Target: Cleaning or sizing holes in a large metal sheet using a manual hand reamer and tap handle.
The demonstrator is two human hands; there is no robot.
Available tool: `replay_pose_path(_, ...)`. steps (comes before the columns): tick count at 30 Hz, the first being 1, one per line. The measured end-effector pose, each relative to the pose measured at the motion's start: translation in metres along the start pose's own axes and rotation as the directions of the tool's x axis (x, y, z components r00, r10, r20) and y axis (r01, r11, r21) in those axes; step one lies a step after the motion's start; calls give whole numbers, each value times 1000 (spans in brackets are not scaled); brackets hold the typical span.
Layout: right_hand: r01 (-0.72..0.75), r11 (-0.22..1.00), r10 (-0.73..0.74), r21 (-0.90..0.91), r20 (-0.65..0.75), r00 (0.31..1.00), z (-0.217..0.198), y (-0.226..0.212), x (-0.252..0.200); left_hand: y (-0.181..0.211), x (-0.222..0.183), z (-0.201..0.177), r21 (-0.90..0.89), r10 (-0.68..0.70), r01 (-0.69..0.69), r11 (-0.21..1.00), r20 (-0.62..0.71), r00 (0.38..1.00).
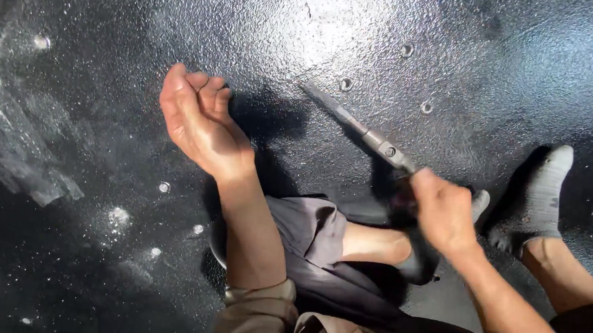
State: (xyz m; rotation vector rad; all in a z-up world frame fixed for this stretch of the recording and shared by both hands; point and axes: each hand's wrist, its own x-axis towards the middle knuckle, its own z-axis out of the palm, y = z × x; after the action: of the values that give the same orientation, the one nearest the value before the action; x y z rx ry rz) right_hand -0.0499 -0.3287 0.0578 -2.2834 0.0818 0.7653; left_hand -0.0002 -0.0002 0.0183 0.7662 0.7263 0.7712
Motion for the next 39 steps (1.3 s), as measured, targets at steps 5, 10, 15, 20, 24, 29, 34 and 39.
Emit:
replay_pose_path(5, -271, 929, 209, -253, -246, 946, -32, -53, 50, -4, 1, 3, 55, -24, 27, 998, -47, 999)
replay_pose_path(10, -127, 992, 115, 5, -448, 886, 0, -26, 24, -6, 4, 5, 77, -7, 6, 997, 8, 1000)
replay_pose_path(15, -109, 784, 424, 611, -400, 813, 23, 14, 37, -11, -3, 6, 51, -35, 31, 998, 75, 997)
replay_pose_path(20, -47, 999, 38, -23, -292, 956, -4, -59, 98, -17, -2, 5, 99, -12, 5, 995, 69, 998)
replay_pose_path(24, 401, 744, -452, -534, 40, 891, 46, -71, 88, -13, -4, 8, 78, -16, 7, 997, 110, 994)
replay_pose_path(29, 684, 655, -443, -320, 571, 691, 35, -38, -13, -4, -4, 15, 77, -31, 27, 997, 48, 998)
replay_pose_path(34, -55, 953, 64, -297, 21, 998, -31, -31, 34, -18, -3, 3, 93, -14, 4, 996, 110, 994)
replay_pose_path(39, 443, 892, -451, -88, -127, 883, -1, -59, 75, -24, -2, 11, 106, -31, 17, 994, 132, 991)
